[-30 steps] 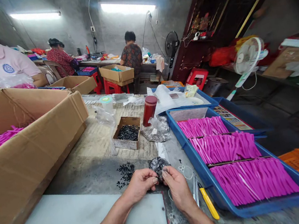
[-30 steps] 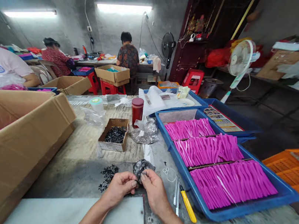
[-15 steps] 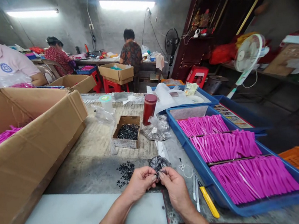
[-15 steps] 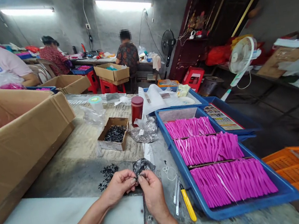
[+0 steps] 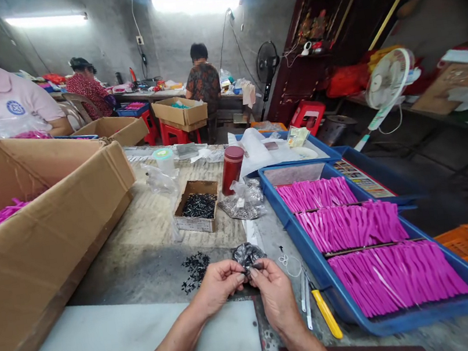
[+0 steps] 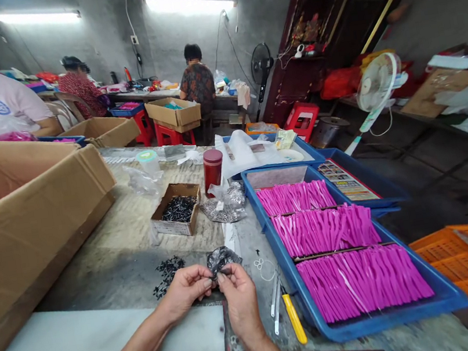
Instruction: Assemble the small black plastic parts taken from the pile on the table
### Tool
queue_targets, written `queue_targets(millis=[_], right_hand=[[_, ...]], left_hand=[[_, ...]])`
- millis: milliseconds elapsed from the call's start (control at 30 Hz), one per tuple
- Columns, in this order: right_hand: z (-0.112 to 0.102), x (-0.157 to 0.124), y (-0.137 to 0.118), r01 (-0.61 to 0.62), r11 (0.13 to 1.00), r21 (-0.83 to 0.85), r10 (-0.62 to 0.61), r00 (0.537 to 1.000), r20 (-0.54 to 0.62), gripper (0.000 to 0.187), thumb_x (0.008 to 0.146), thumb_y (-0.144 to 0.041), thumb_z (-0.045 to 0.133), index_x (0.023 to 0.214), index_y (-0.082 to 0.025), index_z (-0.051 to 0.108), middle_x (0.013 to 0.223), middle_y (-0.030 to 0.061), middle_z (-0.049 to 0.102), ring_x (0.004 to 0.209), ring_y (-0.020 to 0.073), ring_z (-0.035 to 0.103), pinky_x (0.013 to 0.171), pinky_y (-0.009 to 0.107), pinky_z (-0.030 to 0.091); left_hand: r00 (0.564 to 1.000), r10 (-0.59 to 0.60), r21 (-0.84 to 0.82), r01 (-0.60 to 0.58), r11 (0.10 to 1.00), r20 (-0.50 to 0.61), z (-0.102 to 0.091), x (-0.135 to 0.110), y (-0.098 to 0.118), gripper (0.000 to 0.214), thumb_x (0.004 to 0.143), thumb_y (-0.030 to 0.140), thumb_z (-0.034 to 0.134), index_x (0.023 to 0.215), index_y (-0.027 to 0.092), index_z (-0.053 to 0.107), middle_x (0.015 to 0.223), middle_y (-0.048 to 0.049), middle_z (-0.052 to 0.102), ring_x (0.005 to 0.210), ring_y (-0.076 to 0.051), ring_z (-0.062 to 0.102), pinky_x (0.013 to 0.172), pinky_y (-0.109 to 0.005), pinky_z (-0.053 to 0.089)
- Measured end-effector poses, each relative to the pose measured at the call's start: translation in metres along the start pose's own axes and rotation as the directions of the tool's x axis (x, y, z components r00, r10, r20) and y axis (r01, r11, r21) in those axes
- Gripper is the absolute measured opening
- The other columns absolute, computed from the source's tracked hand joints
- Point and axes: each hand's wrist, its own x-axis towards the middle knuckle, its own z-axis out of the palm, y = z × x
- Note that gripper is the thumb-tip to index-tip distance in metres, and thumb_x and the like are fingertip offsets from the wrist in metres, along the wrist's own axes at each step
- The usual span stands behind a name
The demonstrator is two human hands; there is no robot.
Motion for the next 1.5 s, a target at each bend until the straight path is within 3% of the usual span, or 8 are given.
queue_targets(millis=[700, 1500], right_hand=[[0.0010, -0.0005, 0.0003, -0.018, 1.000, 0.017, 0.018, 1.000, -0.010, 0.013, 0.062, -0.023, 0.056, 0.070, -0.018, 0.048, 0.052, -0.0058, 0.049, 0.046, 0.0089, 0.046, 0.046, 0.021, 0.039], [0.0000, -0.0010, 0.0007, -0.037, 0.996, 0.084, 0.041, 0.998, -0.044, 0.013, 0.060, -0.019, 0.059, 0.069, -0.017, 0.050, 0.051, -0.0071, 0.047, 0.047, 0.0066, 0.041, 0.046, 0.018, 0.032]], left_hand=[[1.000, 0.029, 0.029, -0.029, 0.999, 0.005, 0.0015, -0.0003, 0.0003, 0.018, 0.057, 0.027, 0.063, 0.062, 0.011, 0.056, 0.052, 0.0032, 0.051, 0.047, -0.006, 0.043, 0.048, -0.018, 0.035], [0.987, 0.163, 0.305, -0.149, 0.940, -0.019, -0.0012, -0.0006, -0.0040, 0.009, 0.063, 0.019, 0.055, 0.064, 0.012, 0.058, 0.058, 0.0012, 0.056, 0.056, -0.009, 0.048, 0.056, -0.018, 0.038]])
